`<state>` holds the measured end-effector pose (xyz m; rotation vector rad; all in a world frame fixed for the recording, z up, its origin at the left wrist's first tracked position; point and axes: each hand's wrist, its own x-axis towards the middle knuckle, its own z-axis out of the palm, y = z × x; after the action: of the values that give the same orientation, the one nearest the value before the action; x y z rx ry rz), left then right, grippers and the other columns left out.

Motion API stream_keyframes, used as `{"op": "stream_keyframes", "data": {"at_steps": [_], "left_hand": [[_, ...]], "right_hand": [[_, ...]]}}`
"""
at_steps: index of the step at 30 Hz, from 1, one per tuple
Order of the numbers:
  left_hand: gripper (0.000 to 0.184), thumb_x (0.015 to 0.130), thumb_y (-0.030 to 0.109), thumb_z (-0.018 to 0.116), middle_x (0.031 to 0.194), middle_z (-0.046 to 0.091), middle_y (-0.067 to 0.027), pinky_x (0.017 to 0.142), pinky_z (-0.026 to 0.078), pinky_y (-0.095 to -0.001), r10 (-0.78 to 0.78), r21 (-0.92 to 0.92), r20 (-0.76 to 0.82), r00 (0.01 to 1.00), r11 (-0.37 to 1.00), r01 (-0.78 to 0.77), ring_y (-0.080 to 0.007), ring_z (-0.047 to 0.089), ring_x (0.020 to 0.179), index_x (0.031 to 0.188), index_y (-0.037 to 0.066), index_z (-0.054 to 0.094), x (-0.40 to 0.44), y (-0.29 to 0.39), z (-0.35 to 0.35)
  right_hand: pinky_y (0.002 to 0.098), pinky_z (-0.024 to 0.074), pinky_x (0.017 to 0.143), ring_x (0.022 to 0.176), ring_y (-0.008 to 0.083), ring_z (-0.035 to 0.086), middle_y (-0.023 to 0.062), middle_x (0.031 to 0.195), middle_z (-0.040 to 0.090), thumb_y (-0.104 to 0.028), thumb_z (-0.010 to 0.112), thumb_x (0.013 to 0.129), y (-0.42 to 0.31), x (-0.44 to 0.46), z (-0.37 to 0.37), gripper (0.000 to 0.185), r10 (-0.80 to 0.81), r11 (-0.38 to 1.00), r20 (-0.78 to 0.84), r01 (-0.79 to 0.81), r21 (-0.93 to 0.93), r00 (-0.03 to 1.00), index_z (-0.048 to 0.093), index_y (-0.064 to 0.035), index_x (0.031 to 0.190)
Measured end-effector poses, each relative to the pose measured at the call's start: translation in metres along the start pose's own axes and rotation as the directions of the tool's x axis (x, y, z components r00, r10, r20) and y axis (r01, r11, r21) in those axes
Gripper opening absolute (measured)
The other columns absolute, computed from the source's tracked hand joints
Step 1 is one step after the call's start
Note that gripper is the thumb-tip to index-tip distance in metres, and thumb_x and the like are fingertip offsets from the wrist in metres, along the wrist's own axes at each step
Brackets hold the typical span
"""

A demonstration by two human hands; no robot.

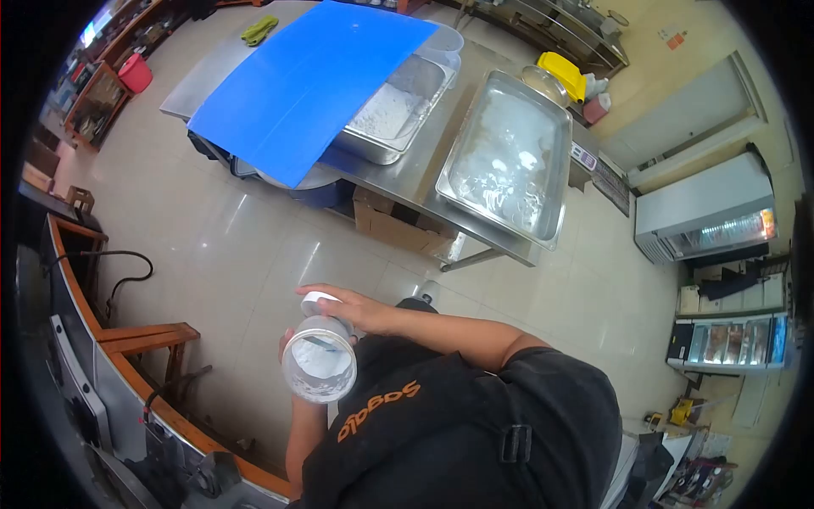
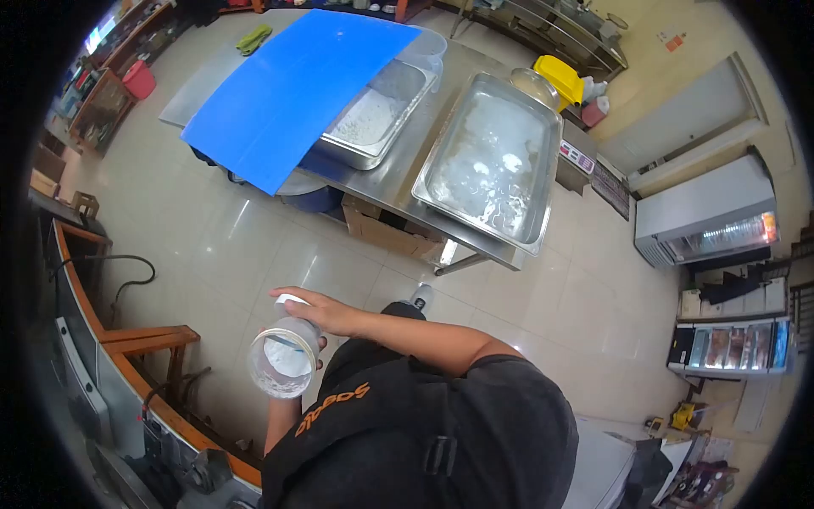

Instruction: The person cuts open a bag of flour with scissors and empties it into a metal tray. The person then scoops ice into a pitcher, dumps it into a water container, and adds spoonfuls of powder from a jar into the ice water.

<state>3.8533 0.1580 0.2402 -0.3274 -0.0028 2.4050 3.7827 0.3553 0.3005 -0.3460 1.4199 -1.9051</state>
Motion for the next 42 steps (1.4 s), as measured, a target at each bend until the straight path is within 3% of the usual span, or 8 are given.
{"op": "stream_keyframes", "data": {"at_steps": [5, 7, 18, 24, 27, 33, 39, 42], "left_hand": [[0.064, 0.087, 0.054, 0.050, 0.135, 0.043, -0.0176, 0.085, 0.052, -0.0527, 0.170, 0.089, -0.031, 0.985, 0.982, -0.167, -0.0380, 0.047, 0.117, 0.138, 0.015, 0.041, 0.010, 0.001, 0.022], [0.065, 0.088, 0.056, 0.047, 0.135, 0.044, -0.0165, 0.087, 0.051, -0.0486, 0.305, 0.307, -0.116, 0.945, 0.916, -0.258, -0.0343, 0.049, 0.119, 0.137, 0.015, 0.040, 0.007, 0.014, -0.029], [0.062, 0.091, 0.054, 0.041, 0.134, 0.045, -0.0155, 0.092, 0.048, -0.0456, 0.424, 0.272, -0.262, 0.867, 0.894, -0.355, -0.0323, 0.049, 0.120, 0.137, 0.012, 0.040, 0.068, 0.009, 0.037], [0.061, 0.092, 0.053, 0.037, 0.134, 0.046, -0.0150, 0.095, 0.046, -0.0440, 0.514, 0.296, -0.287, 0.808, 0.850, -0.436, -0.0312, 0.049, 0.120, 0.136, 0.010, 0.040, 0.069, 0.050, 0.042], [0.061, 0.093, 0.052, 0.036, 0.133, 0.047, -0.0147, 0.097, 0.045, -0.0432, 0.550, 0.296, -0.264, 0.792, 0.828, -0.477, -0.0307, 0.050, 0.120, 0.136, 0.009, 0.040, 0.062, 0.089, 0.044], [0.061, 0.094, 0.051, 0.033, 0.133, 0.047, -0.0141, 0.100, 0.044, -0.0416, 0.674, 0.309, -0.217, 0.707, 0.734, -0.605, -0.0296, 0.050, 0.121, 0.135, 0.007, 0.040, 0.004, 0.194, 0.073], [0.070, 0.092, 0.055, 0.029, 0.140, 0.043, -0.0138, 0.106, 0.037, -0.0452, 0.872, 0.469, -0.063, 0.486, 0.456, -0.757, -0.0306, 0.045, 0.128, 0.142, 0.006, 0.033, -0.041, 0.309, 0.082], [0.069, 0.092, 0.054, 0.031, 0.138, 0.047, -0.0140, 0.107, 0.036, -0.0458, 0.807, 0.299, -0.116, 0.579, 0.584, -0.755, -0.0313, 0.046, 0.127, 0.141, 0.006, 0.037, -0.053, 0.371, 0.068]], "right_hand": [[0.0406, 0.0407, 0.092, 0.108, 0.0258, 0.049, 0.0150, 0.125, 0.046, -0.048, 0.059, 0.088, -0.056, 0.014, -0.008, 0.061, -0.269, 0.954, -0.112, 0.249, -0.168, 0.957, 0.043, -0.0189, 0.140], [0.0439, 0.0380, 0.092, 0.107, 0.0279, 0.046, 0.0157, 0.123, 0.046, -0.051, 0.067, 0.080, -0.074, 0.018, -0.018, 0.065, -0.595, 0.603, 0.106, 0.530, -0.596, 0.796, 0.049, -0.0225, 0.136], [0.0460, 0.0358, 0.081, 0.104, 0.0322, 0.045, 0.0113, 0.114, 0.050, -0.054, 0.073, 0.067, -0.101, 0.062, -0.053, 0.052, -0.511, 0.093, 0.717, 0.860, -0.501, 0.473, 0.063, -0.0321, 0.114], [0.0431, 0.0380, 0.077, 0.104, 0.0322, 0.046, 0.0143, 0.119, 0.048, -0.052, 0.076, 0.065, -0.095, 0.108, -0.014, 0.072, -0.573, 0.265, 0.160, 0.367, -0.892, 0.804, 0.052, -0.0253, 0.128], [0.0478, 0.0394, 0.083, 0.111, 0.0359, 0.046, 0.0177, 0.125, 0.046, -0.050, 0.076, 0.065, -0.134, 0.138, 0.002, 0.080, -0.119, 0.293, 0.187, 0.214, -0.932, 0.975, 0.047, -0.0200, 0.133], [0.0516, 0.0380, 0.097, 0.123, 0.0417, 0.042, 0.0206, 0.132, 0.043, -0.045, 0.076, 0.067, -0.146, 0.262, 0.044, 0.081, -0.285, 0.175, 0.758, 0.810, -0.560, 0.586, 0.046, -0.0133, 0.135], [0.0484, 0.0434, 0.093, 0.116, 0.0428, 0.047, 0.0236, 0.129, 0.044, -0.042, 0.074, 0.072, -0.138, 0.351, 0.153, 0.077, -0.349, 0.458, 0.145, 0.304, -0.835, 0.926, 0.043, -0.0102, 0.136], [0.0488, 0.0408, 0.098, 0.121, 0.0452, 0.044, 0.0271, 0.135, 0.041, -0.045, 0.079, 0.068, -0.166, 0.398, 0.175, 0.087, -0.348, 0.309, 0.272, 0.384, -0.870, 0.897, 0.042, -0.0092, 0.138]]}}
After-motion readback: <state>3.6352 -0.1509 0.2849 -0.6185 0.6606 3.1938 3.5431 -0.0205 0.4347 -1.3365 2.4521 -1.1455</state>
